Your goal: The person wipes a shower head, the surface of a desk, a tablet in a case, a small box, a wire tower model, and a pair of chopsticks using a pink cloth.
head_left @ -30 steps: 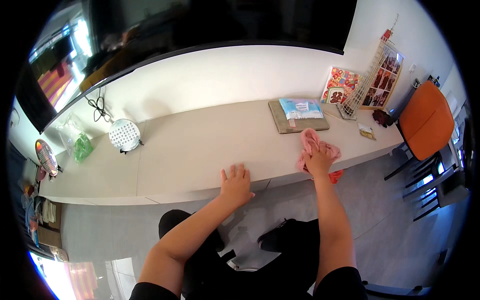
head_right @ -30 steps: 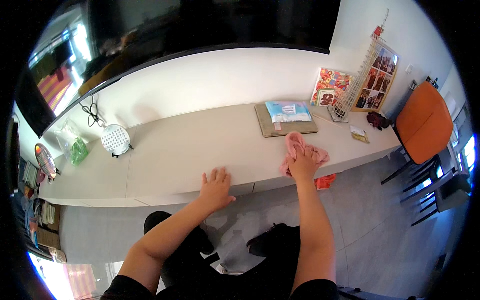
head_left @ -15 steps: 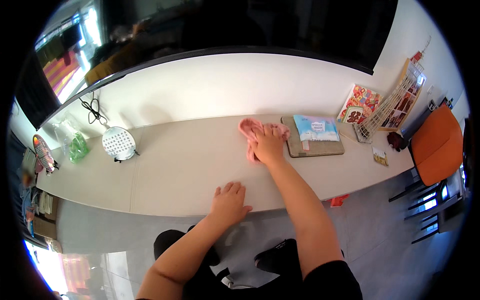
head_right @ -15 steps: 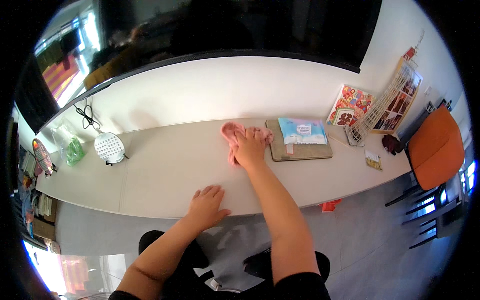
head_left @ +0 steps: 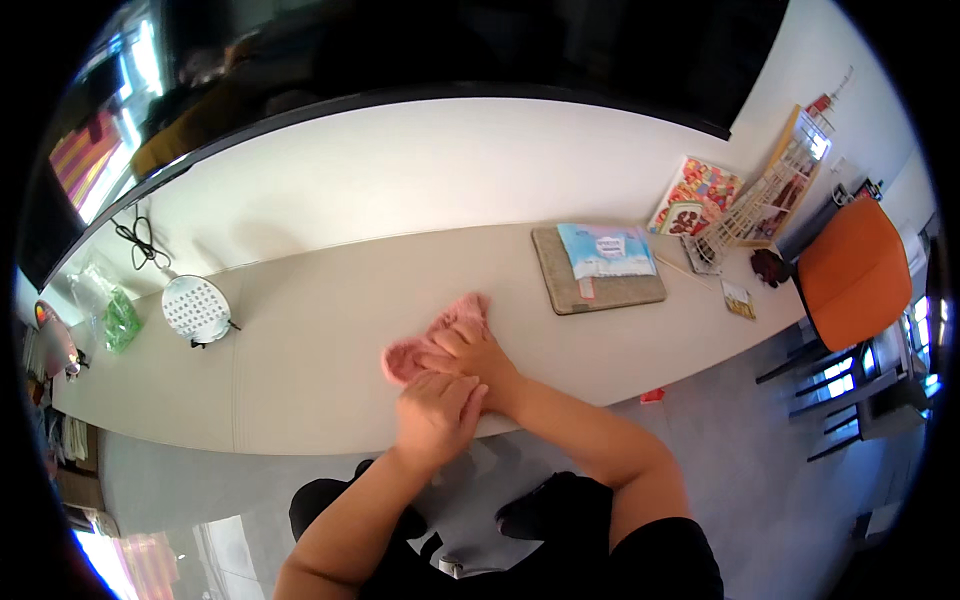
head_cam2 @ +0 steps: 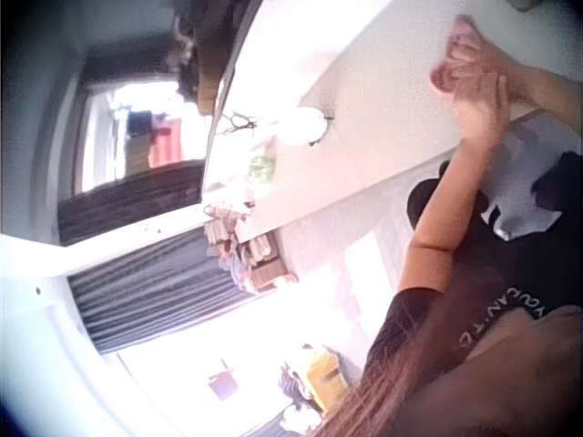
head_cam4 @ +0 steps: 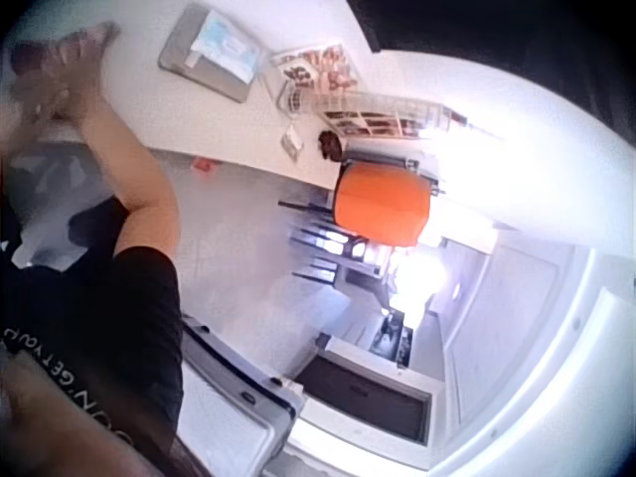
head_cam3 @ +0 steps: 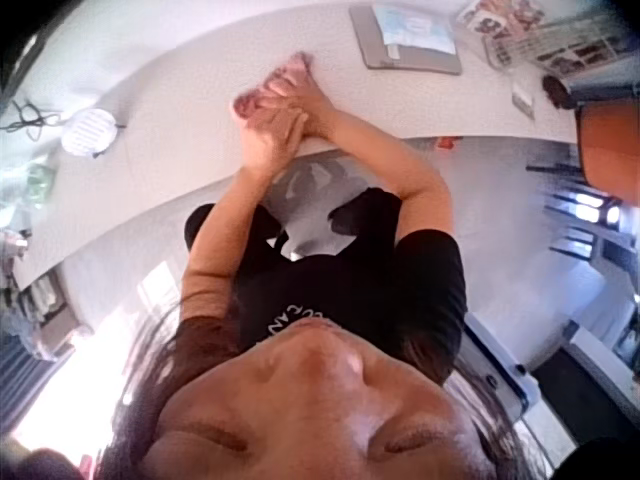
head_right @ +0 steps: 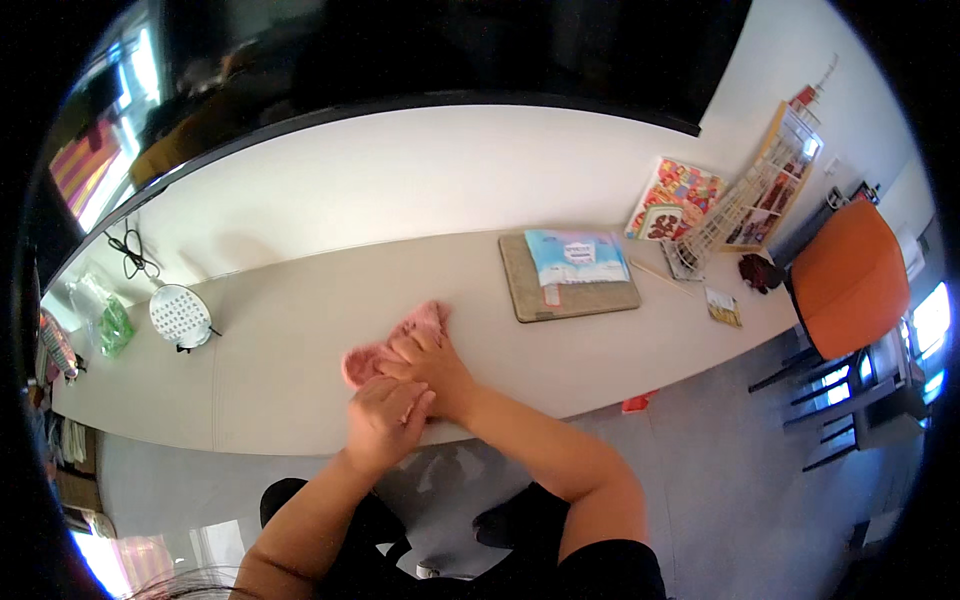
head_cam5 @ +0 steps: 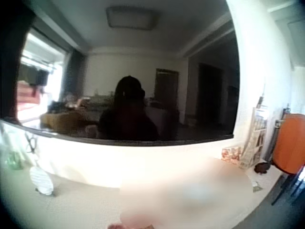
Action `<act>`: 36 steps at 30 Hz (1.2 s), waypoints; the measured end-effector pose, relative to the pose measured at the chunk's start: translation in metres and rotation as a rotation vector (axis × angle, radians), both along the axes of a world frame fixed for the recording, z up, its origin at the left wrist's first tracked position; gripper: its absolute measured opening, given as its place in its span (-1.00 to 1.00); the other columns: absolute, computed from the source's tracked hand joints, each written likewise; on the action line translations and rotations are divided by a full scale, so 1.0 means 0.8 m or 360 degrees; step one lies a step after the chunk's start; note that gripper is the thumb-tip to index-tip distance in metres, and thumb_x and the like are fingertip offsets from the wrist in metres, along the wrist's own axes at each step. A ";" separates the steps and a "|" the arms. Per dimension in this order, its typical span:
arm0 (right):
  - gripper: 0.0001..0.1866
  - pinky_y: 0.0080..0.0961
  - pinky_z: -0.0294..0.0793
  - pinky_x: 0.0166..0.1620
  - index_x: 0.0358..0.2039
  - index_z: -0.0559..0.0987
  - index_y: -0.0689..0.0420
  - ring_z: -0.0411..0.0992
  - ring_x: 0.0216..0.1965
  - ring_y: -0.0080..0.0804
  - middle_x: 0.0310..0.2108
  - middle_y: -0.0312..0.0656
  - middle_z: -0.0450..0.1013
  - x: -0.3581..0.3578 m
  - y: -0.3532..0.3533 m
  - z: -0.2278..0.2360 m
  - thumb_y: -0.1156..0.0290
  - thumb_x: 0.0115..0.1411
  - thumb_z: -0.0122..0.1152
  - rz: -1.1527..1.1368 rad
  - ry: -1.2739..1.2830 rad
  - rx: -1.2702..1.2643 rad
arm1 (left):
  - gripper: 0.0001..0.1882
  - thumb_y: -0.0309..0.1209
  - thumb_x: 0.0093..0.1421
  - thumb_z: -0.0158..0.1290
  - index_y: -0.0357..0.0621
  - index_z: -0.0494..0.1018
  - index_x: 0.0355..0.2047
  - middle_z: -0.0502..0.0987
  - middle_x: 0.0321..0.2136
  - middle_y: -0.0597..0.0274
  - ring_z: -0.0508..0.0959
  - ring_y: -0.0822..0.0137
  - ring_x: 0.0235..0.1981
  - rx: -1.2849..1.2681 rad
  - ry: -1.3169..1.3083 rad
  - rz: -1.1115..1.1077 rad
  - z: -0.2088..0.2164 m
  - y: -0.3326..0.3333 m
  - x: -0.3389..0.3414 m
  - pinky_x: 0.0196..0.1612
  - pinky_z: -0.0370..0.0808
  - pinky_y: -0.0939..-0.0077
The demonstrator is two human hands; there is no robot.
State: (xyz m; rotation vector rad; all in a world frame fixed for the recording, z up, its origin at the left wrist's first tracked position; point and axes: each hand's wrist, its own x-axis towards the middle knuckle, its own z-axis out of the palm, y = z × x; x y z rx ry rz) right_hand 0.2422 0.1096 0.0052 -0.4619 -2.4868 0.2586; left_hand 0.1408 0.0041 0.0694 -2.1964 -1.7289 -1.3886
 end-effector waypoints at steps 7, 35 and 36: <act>-0.63 -0.12 0.27 0.04 -0.19 0.58 -0.01 0.28 -0.01 -0.04 -0.05 -0.17 0.39 0.189 -0.021 0.022 0.34 -0.10 0.18 -0.0481 -0.0107 0.0046 | -0.91 -0.51 0.01 0.19 -0.24 0.55 -0.44 0.59 -0.49 0.06 0.59 0.08 -0.46 -0.0130 -0.0114 -0.0079 -0.025 -0.005 0.016 -0.37 0.52 0.34; -0.12 -0.25 0.41 0.01 0.20 0.28 0.21 0.44 -0.03 0.00 -0.06 0.09 0.46 0.265 0.063 0.066 0.10 -0.13 0.32 -0.1267 -0.0130 -0.0968 | -0.18 -0.25 0.15 0.15 -0.41 0.00 0.27 0.20 0.19 -0.12 0.22 0.16 0.21 -0.1134 -0.1865 -0.0199 -0.059 0.122 0.059 0.24 0.12 0.29; -0.14 -0.24 0.41 0.00 0.20 0.28 0.19 0.44 -0.03 0.00 -0.07 0.08 0.47 0.255 0.050 0.064 0.12 -0.12 0.31 -0.1188 -0.0114 -0.0970 | -0.18 -0.24 0.13 0.16 -0.41 0.02 0.26 0.21 0.19 -0.13 0.22 0.15 0.21 -0.1137 -0.1841 -0.0148 -0.044 0.106 0.057 0.24 0.12 0.27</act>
